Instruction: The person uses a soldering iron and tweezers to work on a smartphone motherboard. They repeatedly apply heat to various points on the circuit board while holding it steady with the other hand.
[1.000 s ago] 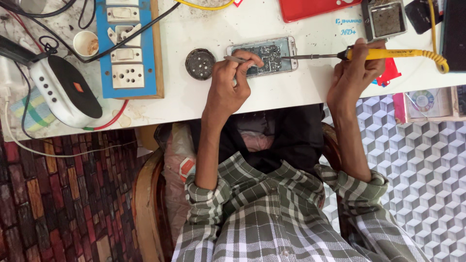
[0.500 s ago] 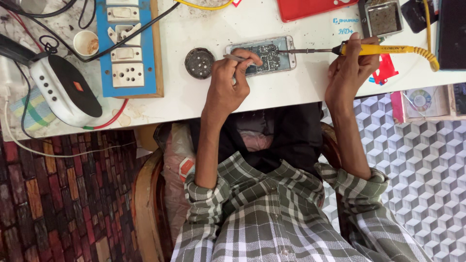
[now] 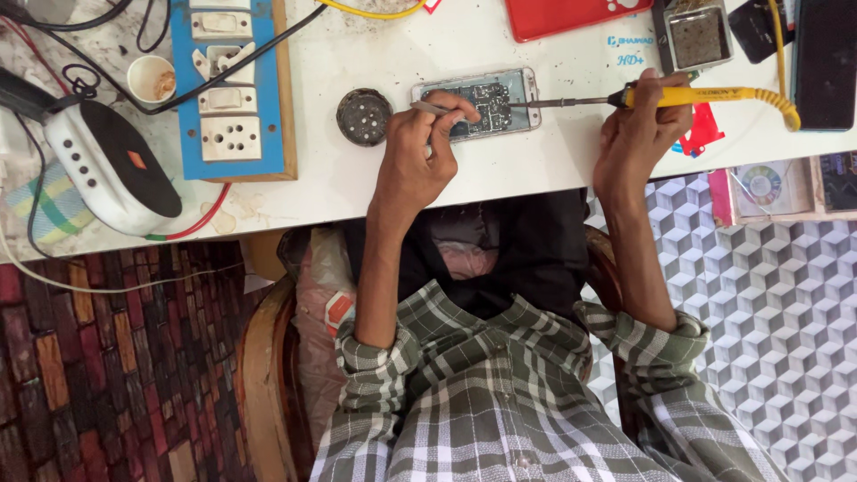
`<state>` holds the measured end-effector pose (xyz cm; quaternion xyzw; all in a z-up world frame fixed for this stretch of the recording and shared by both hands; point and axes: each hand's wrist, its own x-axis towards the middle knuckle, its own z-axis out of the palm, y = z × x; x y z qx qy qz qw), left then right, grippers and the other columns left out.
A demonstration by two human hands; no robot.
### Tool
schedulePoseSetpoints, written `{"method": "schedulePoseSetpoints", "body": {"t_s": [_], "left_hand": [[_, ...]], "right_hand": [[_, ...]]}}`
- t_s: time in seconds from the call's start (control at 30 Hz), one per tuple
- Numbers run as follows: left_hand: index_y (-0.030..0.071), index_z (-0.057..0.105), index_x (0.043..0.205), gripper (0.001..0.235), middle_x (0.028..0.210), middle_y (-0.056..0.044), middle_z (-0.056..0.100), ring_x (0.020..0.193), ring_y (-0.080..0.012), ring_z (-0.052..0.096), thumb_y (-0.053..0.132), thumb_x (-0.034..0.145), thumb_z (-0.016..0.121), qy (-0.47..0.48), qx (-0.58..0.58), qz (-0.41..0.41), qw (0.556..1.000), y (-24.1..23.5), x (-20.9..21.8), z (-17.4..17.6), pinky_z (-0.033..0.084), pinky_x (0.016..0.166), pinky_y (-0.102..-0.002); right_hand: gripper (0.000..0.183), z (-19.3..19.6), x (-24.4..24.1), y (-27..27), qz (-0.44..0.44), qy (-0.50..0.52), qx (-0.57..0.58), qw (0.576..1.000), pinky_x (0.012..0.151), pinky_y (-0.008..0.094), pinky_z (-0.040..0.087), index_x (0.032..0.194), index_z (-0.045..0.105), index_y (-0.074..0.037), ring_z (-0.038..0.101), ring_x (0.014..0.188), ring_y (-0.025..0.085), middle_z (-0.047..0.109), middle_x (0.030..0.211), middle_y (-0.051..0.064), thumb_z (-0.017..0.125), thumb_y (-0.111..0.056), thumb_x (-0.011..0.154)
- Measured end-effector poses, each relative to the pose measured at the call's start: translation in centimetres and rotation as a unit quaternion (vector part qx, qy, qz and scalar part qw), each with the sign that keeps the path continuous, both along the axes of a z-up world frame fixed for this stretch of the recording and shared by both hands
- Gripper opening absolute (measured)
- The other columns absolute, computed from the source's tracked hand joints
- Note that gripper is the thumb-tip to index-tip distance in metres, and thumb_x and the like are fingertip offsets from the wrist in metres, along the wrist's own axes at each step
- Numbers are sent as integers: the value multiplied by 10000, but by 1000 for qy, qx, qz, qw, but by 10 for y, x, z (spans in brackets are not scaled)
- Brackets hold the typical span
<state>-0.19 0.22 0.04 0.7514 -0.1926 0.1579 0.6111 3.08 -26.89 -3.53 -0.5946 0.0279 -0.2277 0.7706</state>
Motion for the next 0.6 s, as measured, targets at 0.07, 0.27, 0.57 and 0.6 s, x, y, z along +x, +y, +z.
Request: {"method": "schedulePoseSetpoints", "body": {"t_s": [0.07, 0.27, 0.57, 0.6], "left_hand": [[-46, 613, 1025, 166, 1021, -127, 763, 920, -245, 788, -142, 992, 483, -2, 8, 3, 1000, 0, 0, 1, 611, 788, -328], [-66, 631, 972, 161, 1015, -136, 752, 880, -248, 778, -126, 1003, 485, 7, -4, -2, 1000, 1, -2, 3, 595, 767, -335], [-81, 620, 974, 157, 1040, -140, 739, 902, -263, 771, -142, 992, 476, -12, -2, -11, 1000, 2, 0, 3, 599, 791, -337], [-82, 616, 972, 156, 1044, -141, 740, 903, -262, 770, -145, 991, 475, -14, -2, -11, 1000, 2, 0, 3, 599, 789, -335]], "right_hand": [[262, 0, 1, 0, 3, 5, -29, 1000, 435, 266, 299, 994, 468, -69, 337, 492, 68, 469, 768, 14, 616, -225, 1143], [296, 0, 0, 1, 1, -1, -30, 1000, 402, 257, 305, 978, 458, -71, 331, 504, 74, 443, 760, 7, 627, -229, 1164], [291, 1, 0, 1, 20, 23, -39, 999, 430, 278, 330, 974, 460, -64, 355, 490, 83, 490, 759, 26, 627, -215, 1158], [295, 2, 0, 1, 26, 29, -46, 998, 442, 287, 338, 969, 459, -64, 352, 482, 81, 503, 767, 29, 631, -215, 1154]]}}
